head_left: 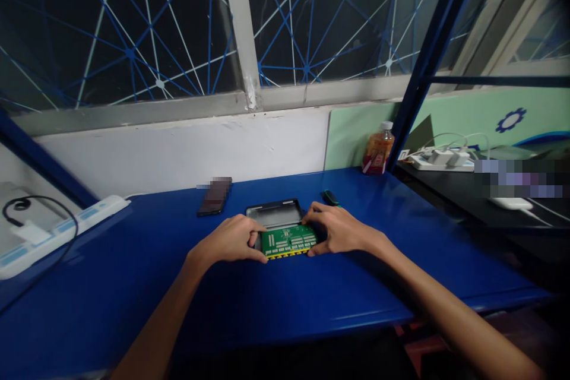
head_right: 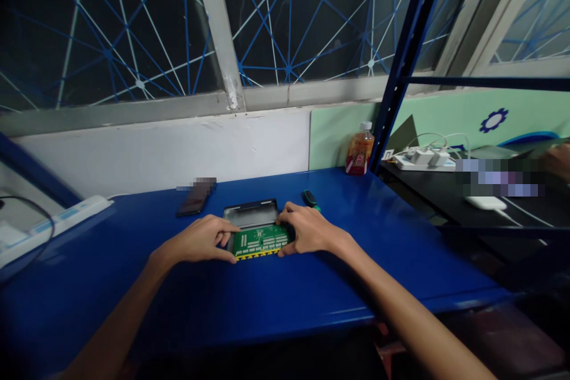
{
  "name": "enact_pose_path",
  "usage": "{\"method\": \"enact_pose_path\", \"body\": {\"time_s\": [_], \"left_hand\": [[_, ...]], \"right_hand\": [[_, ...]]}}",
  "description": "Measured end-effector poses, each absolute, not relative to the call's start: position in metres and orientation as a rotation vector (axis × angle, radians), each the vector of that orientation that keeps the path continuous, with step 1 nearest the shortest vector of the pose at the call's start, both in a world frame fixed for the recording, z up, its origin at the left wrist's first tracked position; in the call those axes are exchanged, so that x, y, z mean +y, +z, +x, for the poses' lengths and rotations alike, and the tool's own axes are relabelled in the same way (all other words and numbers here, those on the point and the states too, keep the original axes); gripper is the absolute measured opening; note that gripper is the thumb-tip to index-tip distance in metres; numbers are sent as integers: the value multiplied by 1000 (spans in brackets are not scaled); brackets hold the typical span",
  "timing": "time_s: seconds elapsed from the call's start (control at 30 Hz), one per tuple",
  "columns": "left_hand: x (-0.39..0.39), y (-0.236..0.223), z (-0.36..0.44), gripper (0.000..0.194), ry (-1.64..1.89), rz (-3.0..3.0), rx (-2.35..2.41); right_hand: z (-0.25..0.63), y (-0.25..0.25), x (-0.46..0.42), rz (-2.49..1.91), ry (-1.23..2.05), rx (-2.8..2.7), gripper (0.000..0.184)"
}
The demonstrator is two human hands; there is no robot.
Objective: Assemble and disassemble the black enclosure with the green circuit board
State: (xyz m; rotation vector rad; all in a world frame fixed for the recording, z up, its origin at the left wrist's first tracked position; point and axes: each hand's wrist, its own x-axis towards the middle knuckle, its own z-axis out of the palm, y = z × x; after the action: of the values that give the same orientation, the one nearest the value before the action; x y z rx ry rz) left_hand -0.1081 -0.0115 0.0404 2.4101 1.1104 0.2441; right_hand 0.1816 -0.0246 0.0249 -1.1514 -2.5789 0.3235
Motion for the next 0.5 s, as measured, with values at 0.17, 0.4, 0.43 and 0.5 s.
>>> {"method": "enact_pose_path", "body": {"time_s": [0.17,0.4,0.43,0.5], "left_hand": [[-10,39,-109,54,269,2379,1082],[-10,39,-111,54,259,2363,1072],[-10,39,-111,55,254,2366,1071],[-10,40,-111,58,243,2370,1081]], "right_hand": [[182,25,-25,-1147,302,-2595,67],[181,26,-26,-1133,336,-2578,68],[181,27,-27,-1127,345,-2569,68],[181,30,-26,-1121,353,-2532,67]]}}
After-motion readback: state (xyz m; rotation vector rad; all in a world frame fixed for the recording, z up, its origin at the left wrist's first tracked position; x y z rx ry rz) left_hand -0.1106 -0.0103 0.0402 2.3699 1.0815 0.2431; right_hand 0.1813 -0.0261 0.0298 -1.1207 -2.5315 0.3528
